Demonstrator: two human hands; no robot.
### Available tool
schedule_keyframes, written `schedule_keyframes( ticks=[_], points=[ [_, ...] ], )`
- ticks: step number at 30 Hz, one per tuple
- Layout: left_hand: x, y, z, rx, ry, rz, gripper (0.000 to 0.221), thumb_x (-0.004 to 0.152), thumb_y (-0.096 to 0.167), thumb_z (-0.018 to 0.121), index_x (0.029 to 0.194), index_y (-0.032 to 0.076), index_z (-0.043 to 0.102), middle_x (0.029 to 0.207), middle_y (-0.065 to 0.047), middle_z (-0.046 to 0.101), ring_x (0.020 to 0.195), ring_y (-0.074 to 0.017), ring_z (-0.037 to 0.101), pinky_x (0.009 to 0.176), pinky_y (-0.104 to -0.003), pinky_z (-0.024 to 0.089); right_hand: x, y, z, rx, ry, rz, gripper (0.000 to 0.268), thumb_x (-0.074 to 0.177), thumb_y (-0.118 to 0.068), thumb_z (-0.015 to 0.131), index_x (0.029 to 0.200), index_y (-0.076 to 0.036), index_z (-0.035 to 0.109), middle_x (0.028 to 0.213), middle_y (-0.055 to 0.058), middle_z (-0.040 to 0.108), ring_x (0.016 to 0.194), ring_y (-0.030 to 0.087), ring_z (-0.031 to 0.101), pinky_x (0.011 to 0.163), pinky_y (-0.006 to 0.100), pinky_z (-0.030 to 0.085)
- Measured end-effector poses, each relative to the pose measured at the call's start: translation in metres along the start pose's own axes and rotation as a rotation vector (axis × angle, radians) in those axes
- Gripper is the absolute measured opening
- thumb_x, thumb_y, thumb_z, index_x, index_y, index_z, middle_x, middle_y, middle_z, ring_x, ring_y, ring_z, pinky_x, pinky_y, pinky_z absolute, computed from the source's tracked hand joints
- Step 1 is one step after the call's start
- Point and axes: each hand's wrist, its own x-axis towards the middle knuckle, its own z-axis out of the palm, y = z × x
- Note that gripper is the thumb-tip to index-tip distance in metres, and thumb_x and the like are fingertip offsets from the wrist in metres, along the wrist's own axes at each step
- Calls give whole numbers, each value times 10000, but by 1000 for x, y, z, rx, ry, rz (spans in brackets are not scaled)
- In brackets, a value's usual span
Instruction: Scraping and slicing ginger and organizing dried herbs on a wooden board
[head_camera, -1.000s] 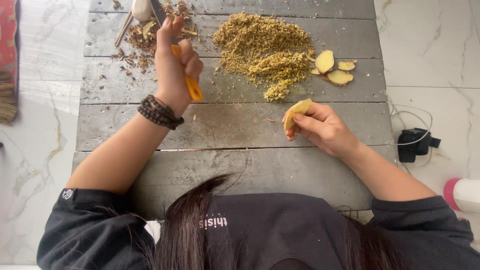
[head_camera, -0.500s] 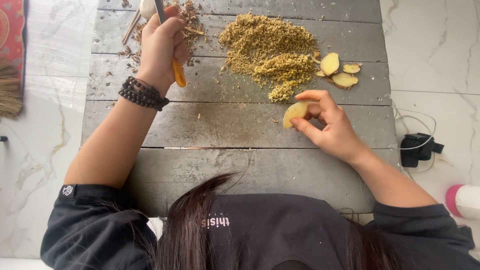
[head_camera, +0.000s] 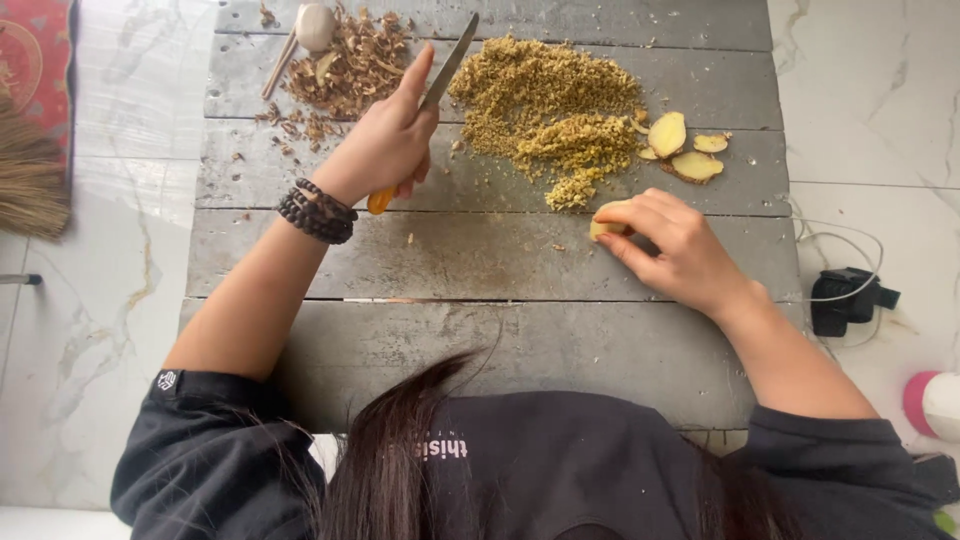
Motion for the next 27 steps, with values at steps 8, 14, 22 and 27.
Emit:
schedule_keyframes(
  ticks=[8, 14, 22, 27],
  points=[
    [19, -37, 5, 492, 177, 57, 640, 1010, 104, 316, 1609, 24, 107, 597, -89, 566, 444, -232, 501, 372, -348, 393, -6, 23, -7, -25, 51, 71, 148, 969, -12, 702, 1114, 4, 681, 988, 110, 704, 857, 243, 619, 826, 366, 504],
    [3, -25, 15, 579, 239, 72, 640, 1011, 128, 354, 1624, 200, 186, 733, -204, 584, 644, -392, 525, 580, -467, 438, -3, 28, -17, -53, 47, 33, 129, 930, 10, 678, 1044, -41, 713, 873, 118, 683, 778, 302, 614, 798, 406, 484],
    [-36, -17, 41, 661, 276, 26, 722, 968, 132, 428, 1640, 227, 182, 806, -301, 664, 795, -584, 676, 717, -597, 561, 0, -8, -24, -27, 100, 47, 113, 916, 22, 698, 983, -58, 742, 708, 83, 619, 666, 287, 596, 731, 395, 510],
    [-92, -1, 61, 658, 195, 15, 734, 923, 169, 458, 1621, 260, 248, 684, -264, 682, 680, -550, 689, 613, -594, 565, 2, -18, -28, 28, 104, 11, 112, 917, 10, 695, 971, -72, 748, 694, 70, 602, 652, 279, 593, 708, 389, 507]
  ],
)
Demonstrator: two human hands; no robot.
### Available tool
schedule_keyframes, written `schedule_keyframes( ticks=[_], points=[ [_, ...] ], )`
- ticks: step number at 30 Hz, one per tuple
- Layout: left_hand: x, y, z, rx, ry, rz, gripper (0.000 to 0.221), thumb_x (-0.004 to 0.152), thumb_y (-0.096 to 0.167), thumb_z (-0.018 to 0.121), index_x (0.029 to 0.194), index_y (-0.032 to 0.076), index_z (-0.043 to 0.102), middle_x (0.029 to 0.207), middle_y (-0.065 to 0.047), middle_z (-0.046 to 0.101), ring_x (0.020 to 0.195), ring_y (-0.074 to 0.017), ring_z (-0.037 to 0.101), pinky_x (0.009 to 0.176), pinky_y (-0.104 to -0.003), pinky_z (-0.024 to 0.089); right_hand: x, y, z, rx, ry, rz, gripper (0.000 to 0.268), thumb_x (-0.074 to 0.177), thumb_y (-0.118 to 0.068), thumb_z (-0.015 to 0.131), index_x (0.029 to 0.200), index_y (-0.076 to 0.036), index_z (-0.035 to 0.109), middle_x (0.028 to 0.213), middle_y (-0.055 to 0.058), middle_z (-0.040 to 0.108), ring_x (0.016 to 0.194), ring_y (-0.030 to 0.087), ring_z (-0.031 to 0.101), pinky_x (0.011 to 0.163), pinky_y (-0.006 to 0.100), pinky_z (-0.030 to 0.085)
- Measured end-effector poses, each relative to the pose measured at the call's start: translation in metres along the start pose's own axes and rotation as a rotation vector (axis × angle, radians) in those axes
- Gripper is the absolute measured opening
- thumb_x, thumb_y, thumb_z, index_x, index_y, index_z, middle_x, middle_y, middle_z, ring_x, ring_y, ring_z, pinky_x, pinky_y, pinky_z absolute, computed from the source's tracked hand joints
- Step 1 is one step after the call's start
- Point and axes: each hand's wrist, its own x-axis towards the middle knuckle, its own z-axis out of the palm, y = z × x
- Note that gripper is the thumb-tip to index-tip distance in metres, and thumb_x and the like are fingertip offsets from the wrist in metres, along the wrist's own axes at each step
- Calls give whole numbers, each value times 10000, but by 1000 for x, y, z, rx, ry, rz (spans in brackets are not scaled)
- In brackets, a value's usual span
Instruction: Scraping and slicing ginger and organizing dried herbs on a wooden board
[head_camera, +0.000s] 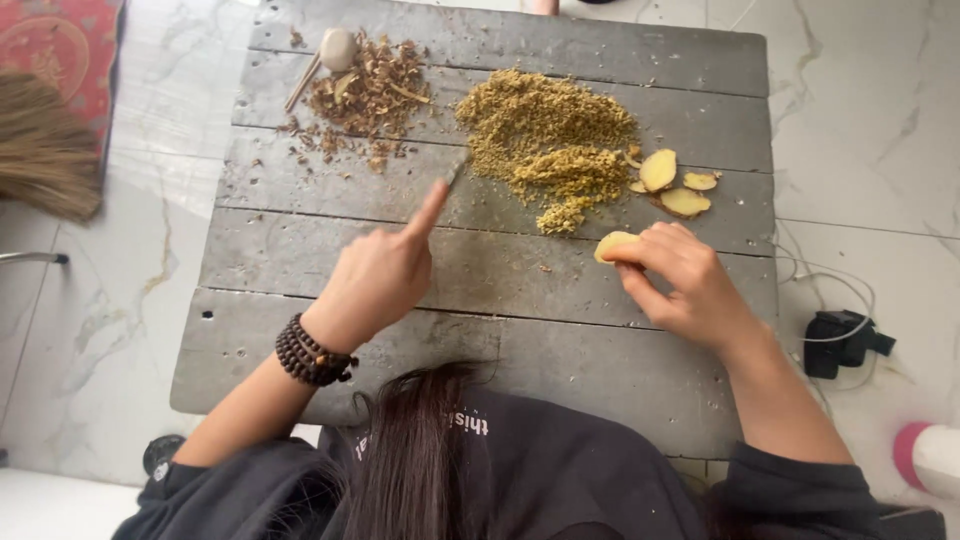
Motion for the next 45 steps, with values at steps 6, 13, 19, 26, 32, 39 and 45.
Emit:
schedule_keyframes(
  ticks=[6, 13, 19, 26, 32, 39, 45],
  points=[
    [20, -51, 19, 30, 165, -109, 701, 942, 125, 479, 1609, 249, 303, 693, -290, 670, 694, -558, 687, 628, -614, 550, -6, -2, -2, 14, 17, 22, 114, 909, 33, 703, 958, -58, 752, 679, 78, 610, 637, 275, 586, 692, 382, 496],
    [28, -57, 24, -50, 156, -34, 665, 933, 184, 496, 1565, 356, 384, 650, -219, 672, 623, -482, 695, 588, -558, 563, 0, -16, -7, 12, 32, 47, 147, 899, 39, 708, 990, -63, 764, 687, 83, 647, 648, 287, 607, 700, 391, 511],
    [31, -73, 18, 34, 350, -58, 591, 946, 132, 490, 1529, 228, 494, 637, -259, 636, 640, -525, 661, 599, -627, 540, -1, -23, -8, 32, 44, 36, 178, 894, 46, 711, 1034, -56, 753, 737, 86, 678, 674, 280, 630, 701, 393, 514],
    [27, -54, 12, -149, 348, 80, 646, 899, 81, 457, 1544, 121, 463, 504, -130, 536, 452, -295, 543, 521, -423, 452, -10, -20, -8, -16, -31, -12, 182, 937, 21, 680, 1108, -32, 708, 904, 92, 703, 764, 270, 630, 780, 389, 482],
    [38, -65, 26, -176, 330, 144, 507, 1013, 89, 459, 1520, 70, 462, 812, -184, 632, 633, -391, 561, 564, -506, 393, -10, -13, -15, -63, -67, -40, 215, 980, 35, 651, 1186, -24, 673, 1054, 86, 721, 788, 215, 592, 852, 377, 466],
    [41, -65, 32, -202, 372, -28, 475, 1044, 111, 440, 1517, 77, 473, 745, -194, 636, 544, -287, 544, 486, -407, 435, -1, 5, -19, -243, -116, -124, 256, 970, 12, 656, 1219, -39, 682, 1068, 115, 730, 931, 272, 656, 910, 413, 477],
    [39, -83, 42, -119, 471, 1, 497, 1034, 118, 465, 1531, 133, 458, 737, -101, 540, 516, -228, 450, 434, -372, 358, 8, -5, -28, -189, -46, -37, 199, 988, 74, 671, 1153, -20, 729, 1165, 113, 748, 1058, 267, 699, 995, 406, 483]
  ],
)
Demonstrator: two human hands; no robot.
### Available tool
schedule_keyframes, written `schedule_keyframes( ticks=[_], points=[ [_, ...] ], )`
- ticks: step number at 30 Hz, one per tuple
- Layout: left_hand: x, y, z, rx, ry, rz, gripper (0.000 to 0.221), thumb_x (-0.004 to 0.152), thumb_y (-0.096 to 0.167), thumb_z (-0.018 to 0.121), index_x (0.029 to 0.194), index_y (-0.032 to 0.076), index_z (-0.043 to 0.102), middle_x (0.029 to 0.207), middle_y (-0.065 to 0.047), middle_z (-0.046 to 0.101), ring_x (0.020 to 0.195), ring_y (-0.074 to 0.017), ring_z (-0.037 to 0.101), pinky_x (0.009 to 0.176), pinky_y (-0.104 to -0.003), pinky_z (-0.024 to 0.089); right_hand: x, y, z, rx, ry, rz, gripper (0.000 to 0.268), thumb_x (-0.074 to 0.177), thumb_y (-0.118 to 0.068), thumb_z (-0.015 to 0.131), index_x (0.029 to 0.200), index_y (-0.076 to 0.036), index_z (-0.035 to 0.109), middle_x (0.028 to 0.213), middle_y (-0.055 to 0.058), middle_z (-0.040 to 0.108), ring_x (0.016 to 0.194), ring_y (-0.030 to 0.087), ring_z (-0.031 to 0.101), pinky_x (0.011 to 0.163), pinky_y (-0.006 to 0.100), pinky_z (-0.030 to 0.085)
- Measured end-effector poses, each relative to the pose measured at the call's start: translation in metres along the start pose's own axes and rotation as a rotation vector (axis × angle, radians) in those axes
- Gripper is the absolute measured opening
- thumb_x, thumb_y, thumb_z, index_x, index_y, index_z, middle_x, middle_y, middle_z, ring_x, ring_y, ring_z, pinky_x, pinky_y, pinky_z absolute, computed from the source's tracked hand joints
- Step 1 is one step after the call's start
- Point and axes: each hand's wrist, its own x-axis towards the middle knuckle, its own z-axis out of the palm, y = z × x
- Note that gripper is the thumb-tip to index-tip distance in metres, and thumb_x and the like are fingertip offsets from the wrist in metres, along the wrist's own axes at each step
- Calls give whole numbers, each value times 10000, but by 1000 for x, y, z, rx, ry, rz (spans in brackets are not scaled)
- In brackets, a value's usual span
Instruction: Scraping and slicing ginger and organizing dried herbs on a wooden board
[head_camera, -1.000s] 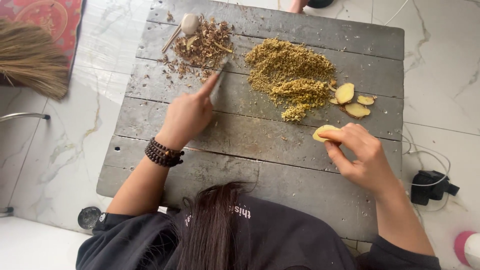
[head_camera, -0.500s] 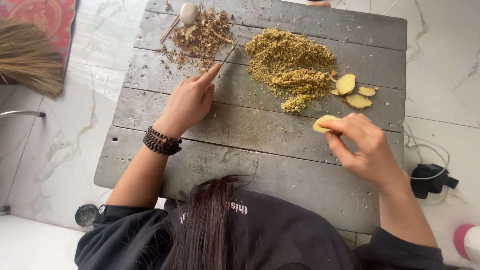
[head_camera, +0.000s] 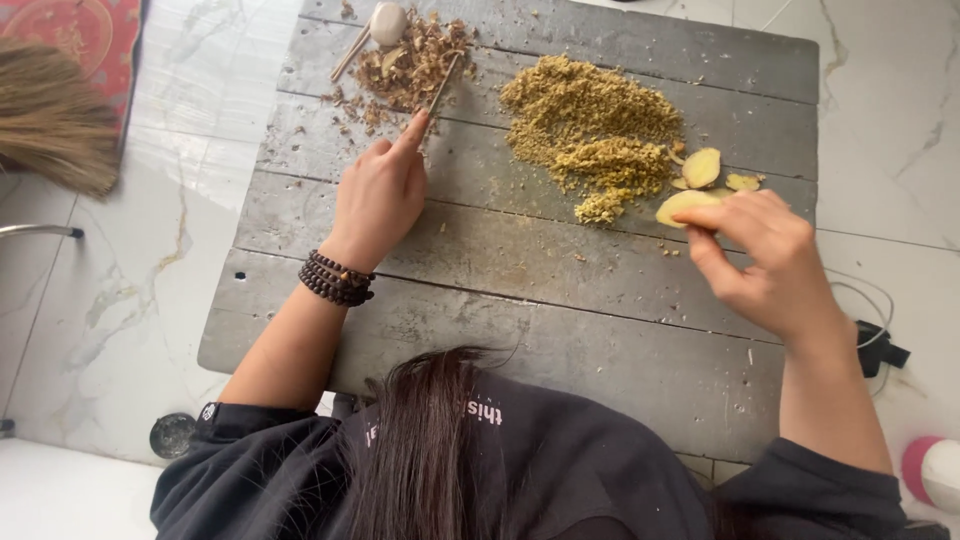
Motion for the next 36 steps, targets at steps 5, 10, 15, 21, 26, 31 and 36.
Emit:
schedule_keyframes(
  ticks=[5, 10, 15, 21, 26, 31, 36],
  points=[
    [-12, 18, -12, -59, -64, 1, 614, 958, 100, 477, 1564, 140, 387, 820, -93, 520, 601, -230, 470, 492, -379, 392, -33, 43, 6, -191, 77, 118, 170, 1003, 61, 670, 1105, -54, 741, 1144, 88, 758, 1011, 262, 686, 1000, 421, 434],
    [-24, 28, -15, -95, -76, 24, 581, 969, 122, 460, 1544, 138, 382, 853, -129, 522, 577, -345, 537, 478, -488, 415, -48, 72, 1, 54, 285, 536, 197, 1067, 74, 552, 1131, -11, 718, 1137, 91, 711, 1005, 167, 607, 957, 304, 483],
    [-30, 32, -11, -180, -108, 125, 562, 979, 88, 485, 1534, 98, 391, 900, -78, 538, 483, -180, 406, 397, -329, 358, -58, 106, 5, 263, 367, 943, 170, 954, -20, 568, 1021, -105, 700, 835, 18, 626, 813, 66, 598, 808, 201, 487],
    [-35, 48, -8, -232, -158, 196, 580, 972, 95, 465, 1542, 131, 363, 939, -104, 533, 551, -373, 524, 457, -492, 411, -69, 128, 14, 363, 372, 1037, 134, 921, -69, 590, 931, -142, 702, 804, -14, 628, 725, 40, 602, 740, 151, 474],
    [-37, 52, -6, -235, -236, 213, 544, 953, 117, 486, 1492, 122, 413, 924, -115, 545, 586, -430, 570, 473, -562, 440, -65, 120, 13, 437, 425, 1068, 111, 914, -74, 588, 888, -136, 676, 845, -18, 633, 718, 72, 594, 758, 171, 476],
    [-33, 58, -10, -295, -239, 324, 467, 981, 121, 487, 1447, 99, 460, 965, -108, 610, 643, -364, 638, 535, -520, 507, -56, 113, 3, 524, 474, 1144, 103, 869, -67, 591, 847, -122, 675, 765, 4, 601, 687, 88, 593, 721, 169, 471],
    [-37, 67, -13, -140, -248, 637, 325, 1039, 240, 543, 1346, 147, 593, 865, -36, 545, 592, -282, 624, 429, -426, 472, -63, 125, 16, 491, 410, 1040, 88, 882, -74, 630, 905, -129, 695, 800, 0, 641, 718, 74, 615, 813, 160, 489]
  ],
)
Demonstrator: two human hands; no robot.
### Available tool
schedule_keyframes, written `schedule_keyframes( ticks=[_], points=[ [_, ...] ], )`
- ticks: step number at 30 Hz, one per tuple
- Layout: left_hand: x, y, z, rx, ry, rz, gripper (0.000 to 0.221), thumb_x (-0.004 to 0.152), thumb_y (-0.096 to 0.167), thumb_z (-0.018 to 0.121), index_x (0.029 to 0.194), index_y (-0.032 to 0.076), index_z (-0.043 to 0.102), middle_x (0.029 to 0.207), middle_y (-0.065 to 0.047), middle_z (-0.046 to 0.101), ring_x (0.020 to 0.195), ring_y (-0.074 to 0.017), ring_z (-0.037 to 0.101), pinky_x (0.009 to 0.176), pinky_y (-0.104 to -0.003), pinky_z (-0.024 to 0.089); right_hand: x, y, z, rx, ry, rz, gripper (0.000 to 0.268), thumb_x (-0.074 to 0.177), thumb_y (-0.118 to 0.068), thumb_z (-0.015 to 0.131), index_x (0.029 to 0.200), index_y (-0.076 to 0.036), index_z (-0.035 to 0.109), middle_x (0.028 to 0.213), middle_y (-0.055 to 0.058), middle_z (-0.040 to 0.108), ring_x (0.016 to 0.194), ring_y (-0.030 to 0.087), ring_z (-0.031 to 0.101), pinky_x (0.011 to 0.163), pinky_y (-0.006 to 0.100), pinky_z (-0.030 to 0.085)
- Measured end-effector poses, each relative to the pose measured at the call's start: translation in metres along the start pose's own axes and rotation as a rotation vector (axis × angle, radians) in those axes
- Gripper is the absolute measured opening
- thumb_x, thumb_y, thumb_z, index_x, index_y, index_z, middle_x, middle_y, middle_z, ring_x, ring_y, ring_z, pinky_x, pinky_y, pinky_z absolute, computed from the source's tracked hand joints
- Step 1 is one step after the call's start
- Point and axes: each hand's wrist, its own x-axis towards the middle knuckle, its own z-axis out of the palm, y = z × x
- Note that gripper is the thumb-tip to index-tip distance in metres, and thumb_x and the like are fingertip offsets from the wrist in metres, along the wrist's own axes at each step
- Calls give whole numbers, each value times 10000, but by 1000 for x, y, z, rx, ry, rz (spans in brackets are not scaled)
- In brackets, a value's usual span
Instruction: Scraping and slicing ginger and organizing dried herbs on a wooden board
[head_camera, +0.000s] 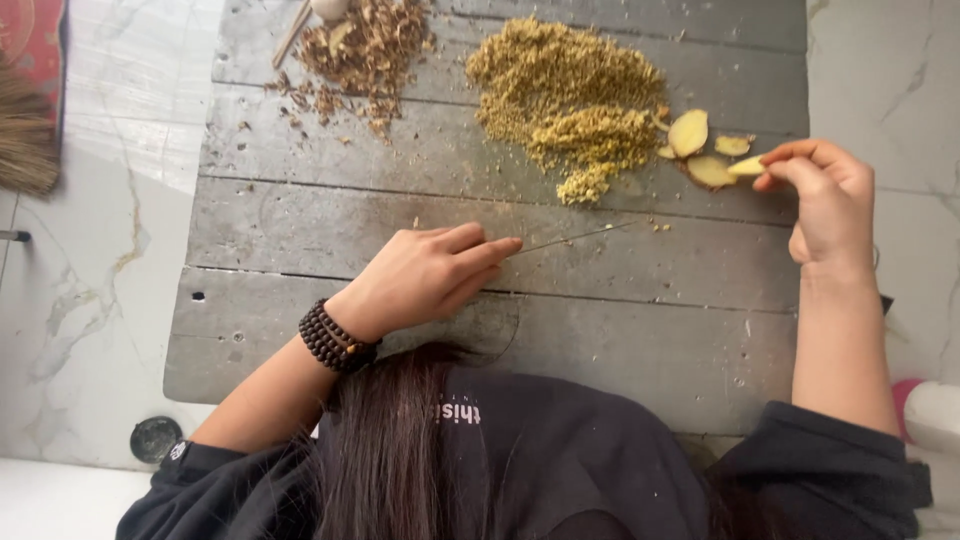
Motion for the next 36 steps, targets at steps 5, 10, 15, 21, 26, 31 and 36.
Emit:
schedule_keyframes(
  ticks=[5, 10, 15, 21, 26, 31, 36],
  points=[
    [-3, -3, -7, 16, -33, 26, 297, 1003, 169, 564, 1283, 117, 650, 985, -70, 522, 700, -253, 619, 469, -411, 529, -22, -22, 19, -89, 15, -146, 139, 907, -35, 590, 935, -107, 706, 792, 35, 650, 774, 89, 634, 879, 225, 517],
    [-16, -31, -33, -125, -9, -13, 153, 973, 163, 700, 1071, 56, 747, 866, -53, 696, 703, -168, 640, 655, -272, 612, -55, -53, 30, -126, -4, -384, 140, 981, 43, 571, 1011, -19, 694, 912, 96, 664, 841, 170, 654, 851, 300, 544],
    [-43, -67, -35, 239, 191, -186, 205, 1014, 43, 685, 1159, 151, 781, 972, -36, 649, 903, -196, 535, 813, -325, 436, -68, -58, 39, -151, -81, -440, 128, 1024, 41, 598, 1042, -36, 700, 922, 85, 660, 903, 157, 632, 942, 301, 514],
    [-3, -2, 11, -23, 66, 8, 356, 855, -52, 652, 1169, 88, 743, 977, -57, 639, 902, -224, 558, 830, -375, 515, -65, -54, 36, -92, -114, -481, 123, 1026, 67, 590, 1047, -9, 685, 1019, 115, 637, 837, 185, 640, 872, 288, 520],
    [-16, -11, -6, 70, -6, -95, 316, 866, 121, 696, 1179, 154, 731, 998, -34, 639, 904, -222, 570, 817, -383, 504, -65, -55, 33, -93, -107, -502, 118, 1028, 59, 603, 1056, -14, 691, 998, 117, 642, 862, 178, 627, 878, 278, 504],
    [-61, -58, -28, 417, 126, -420, 235, 962, 68, 701, 1176, 140, 766, 917, -50, 664, 785, -181, 557, 719, -305, 476, -63, -52, 33, -104, -119, -489, 119, 1024, 42, 599, 1058, -22, 693, 998, 101, 641, 868, 173, 631, 890, 283, 489],
    [-47, -37, -25, 265, 255, -324, 231, 977, -48, 638, 1136, 69, 758, 885, -80, 593, 740, -208, 525, 652, -323, 443, -67, -55, 35, -112, -120, -459, 114, 1045, 39, 593, 1075, -12, 691, 1023, 109, 651, 864, 185, 652, 868, 280, 519]
  ],
)
